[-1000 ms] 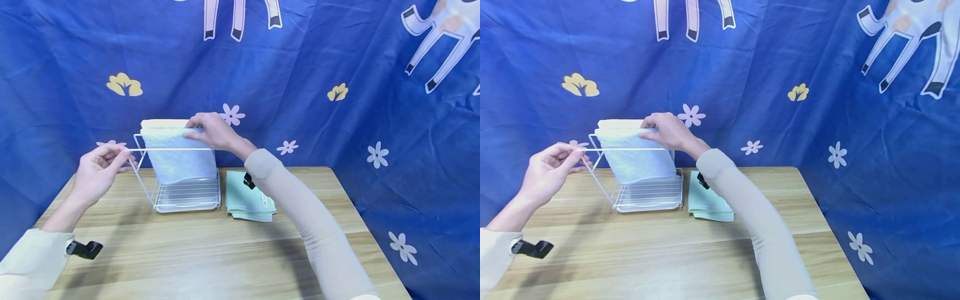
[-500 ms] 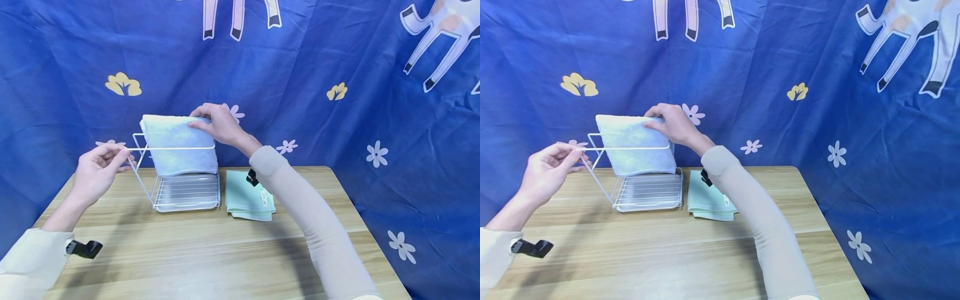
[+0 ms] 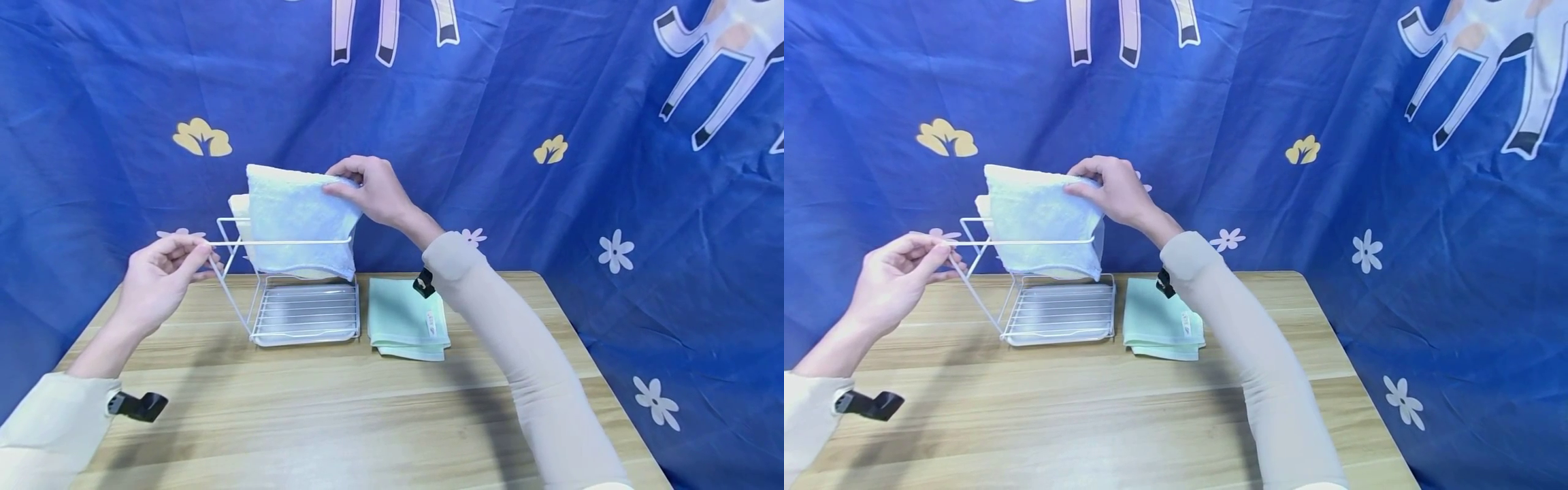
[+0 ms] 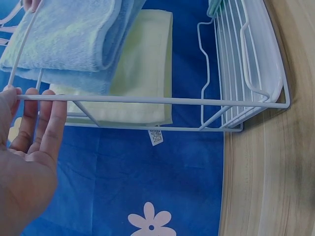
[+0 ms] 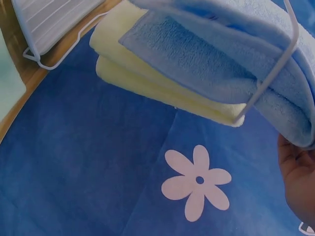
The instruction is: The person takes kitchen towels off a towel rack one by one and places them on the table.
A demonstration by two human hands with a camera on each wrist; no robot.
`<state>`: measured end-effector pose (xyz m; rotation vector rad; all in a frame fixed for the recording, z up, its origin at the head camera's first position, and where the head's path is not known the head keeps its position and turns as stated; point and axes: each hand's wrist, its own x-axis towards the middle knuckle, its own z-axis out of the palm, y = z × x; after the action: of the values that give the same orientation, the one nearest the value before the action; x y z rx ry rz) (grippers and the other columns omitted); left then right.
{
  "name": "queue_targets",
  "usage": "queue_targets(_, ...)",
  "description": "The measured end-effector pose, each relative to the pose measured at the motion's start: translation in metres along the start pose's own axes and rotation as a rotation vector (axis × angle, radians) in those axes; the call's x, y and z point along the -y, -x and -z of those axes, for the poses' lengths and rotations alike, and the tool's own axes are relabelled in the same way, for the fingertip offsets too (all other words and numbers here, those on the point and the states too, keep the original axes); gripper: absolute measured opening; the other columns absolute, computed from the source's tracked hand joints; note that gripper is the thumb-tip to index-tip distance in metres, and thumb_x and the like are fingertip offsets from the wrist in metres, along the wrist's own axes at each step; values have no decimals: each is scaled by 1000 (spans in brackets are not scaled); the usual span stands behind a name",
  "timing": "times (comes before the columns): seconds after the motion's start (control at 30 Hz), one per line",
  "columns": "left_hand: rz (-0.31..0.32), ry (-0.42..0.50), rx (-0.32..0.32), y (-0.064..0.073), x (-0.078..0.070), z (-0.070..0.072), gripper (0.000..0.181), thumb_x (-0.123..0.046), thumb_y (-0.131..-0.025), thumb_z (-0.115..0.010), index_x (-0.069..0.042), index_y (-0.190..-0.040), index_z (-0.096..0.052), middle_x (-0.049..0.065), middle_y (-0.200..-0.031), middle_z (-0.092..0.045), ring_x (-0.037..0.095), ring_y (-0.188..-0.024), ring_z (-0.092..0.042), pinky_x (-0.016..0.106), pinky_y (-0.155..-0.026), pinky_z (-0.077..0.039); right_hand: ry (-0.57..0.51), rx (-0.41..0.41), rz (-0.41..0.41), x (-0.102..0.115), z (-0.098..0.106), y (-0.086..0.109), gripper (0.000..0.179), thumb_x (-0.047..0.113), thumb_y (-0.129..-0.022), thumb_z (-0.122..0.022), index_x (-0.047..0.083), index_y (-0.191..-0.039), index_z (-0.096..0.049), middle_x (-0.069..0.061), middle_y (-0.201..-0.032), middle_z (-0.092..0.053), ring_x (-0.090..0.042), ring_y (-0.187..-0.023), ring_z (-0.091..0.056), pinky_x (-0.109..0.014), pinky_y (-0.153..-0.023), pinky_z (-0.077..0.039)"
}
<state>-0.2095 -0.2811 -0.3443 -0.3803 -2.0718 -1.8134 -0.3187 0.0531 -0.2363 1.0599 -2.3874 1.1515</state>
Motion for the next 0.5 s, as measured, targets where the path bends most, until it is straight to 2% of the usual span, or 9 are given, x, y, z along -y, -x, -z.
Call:
queue_targets(0.3, 5, -4, -10, 3, -3, -2, 11, -4, -104, -65, -10, -108, -73, -12, -92, -78, -2, -81, -76, 13, -72, -66, -60, -106, 2, 2, 15, 4, 18, 19, -95, -81, 7, -108, -81, -9, -93, -78, -13, -70, -58, -19, -60, -46)
queue_targets(0.37, 0, 28, -3, 3, -3, -2, 11, -2, -103, -64, -7, -109, -73, -11, -92, -78, -1, -81, -76, 13, -72, -66, -81, -134, 8, 2, 18, 6, 18, 19, -95, -82, 6, -108, -81, -10, -92, -78, -13, -68, -57, -20, -59, -45)
queue_targets(0.5, -4, 53, 0, 3, -4, -1, 13, 0, -103, -63, -8, -108, -72, -10, -92, -78, -2, -82, -76, 13, -73, -66, -127, -178, 20, 0, 24, 8, 18, 18, -94, -82, 5, -107, -80, -12, -92, -79, -13, -66, -63, -21, -56, -50)
